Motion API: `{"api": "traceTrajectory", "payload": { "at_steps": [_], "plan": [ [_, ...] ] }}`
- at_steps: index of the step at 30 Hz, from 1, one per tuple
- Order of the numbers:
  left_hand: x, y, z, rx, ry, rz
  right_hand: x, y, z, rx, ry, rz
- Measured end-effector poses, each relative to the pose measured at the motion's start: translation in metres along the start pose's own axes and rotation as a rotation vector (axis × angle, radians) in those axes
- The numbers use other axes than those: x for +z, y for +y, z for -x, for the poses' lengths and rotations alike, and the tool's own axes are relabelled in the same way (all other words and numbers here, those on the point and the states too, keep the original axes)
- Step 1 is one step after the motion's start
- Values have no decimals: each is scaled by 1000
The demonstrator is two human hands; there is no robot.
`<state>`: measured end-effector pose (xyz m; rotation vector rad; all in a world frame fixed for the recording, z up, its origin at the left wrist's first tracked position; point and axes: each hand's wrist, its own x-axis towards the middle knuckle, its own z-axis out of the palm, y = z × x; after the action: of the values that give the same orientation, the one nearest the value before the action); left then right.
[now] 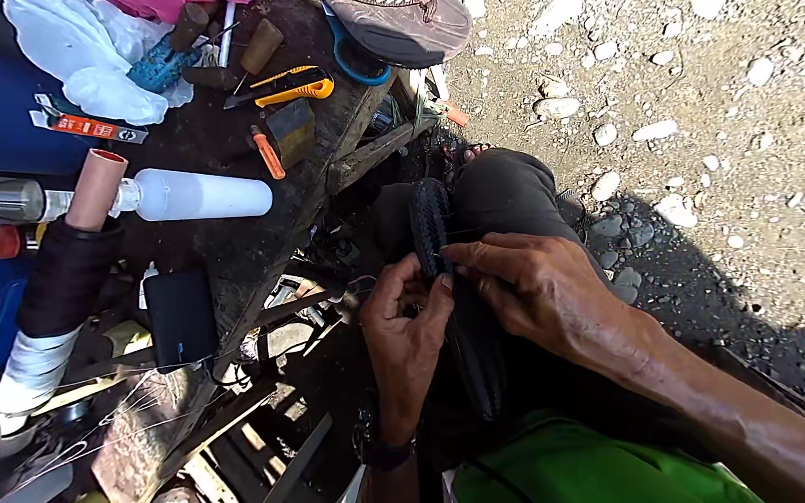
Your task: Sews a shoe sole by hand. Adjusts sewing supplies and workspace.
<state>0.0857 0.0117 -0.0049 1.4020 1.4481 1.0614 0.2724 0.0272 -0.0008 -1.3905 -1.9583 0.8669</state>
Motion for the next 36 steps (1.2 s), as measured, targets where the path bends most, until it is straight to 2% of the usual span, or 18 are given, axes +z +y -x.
{"api": "traceTrajectory", "payload": {
  "at_steps": [4, 9, 14, 17, 21, 26, 36],
  "plan": [
    [4, 0, 0, 37, 8, -34, -16, -3, -10, -29, -86, 89],
    [17, 4, -3, 90, 49, -58, -51, -9, -36, -96, -295, 267],
    [20, 6, -8, 81, 79, -75, -56, -7, -56, -186, -356, 270],
    [11, 6, -9, 28, -15, -27, -55, 9, -55, -215, -343, 187],
    [-15, 7, -21, -184, -191, 296, -50, 18, -40, -256, -258, 242],
    [-28, 16, -44, -438, -241, 372, -36, 22, -37, -309, -162, 171],
    [-34, 18, -52, -491, -244, 356, -24, 22, -39, -308, -133, 71]
  ]
}}
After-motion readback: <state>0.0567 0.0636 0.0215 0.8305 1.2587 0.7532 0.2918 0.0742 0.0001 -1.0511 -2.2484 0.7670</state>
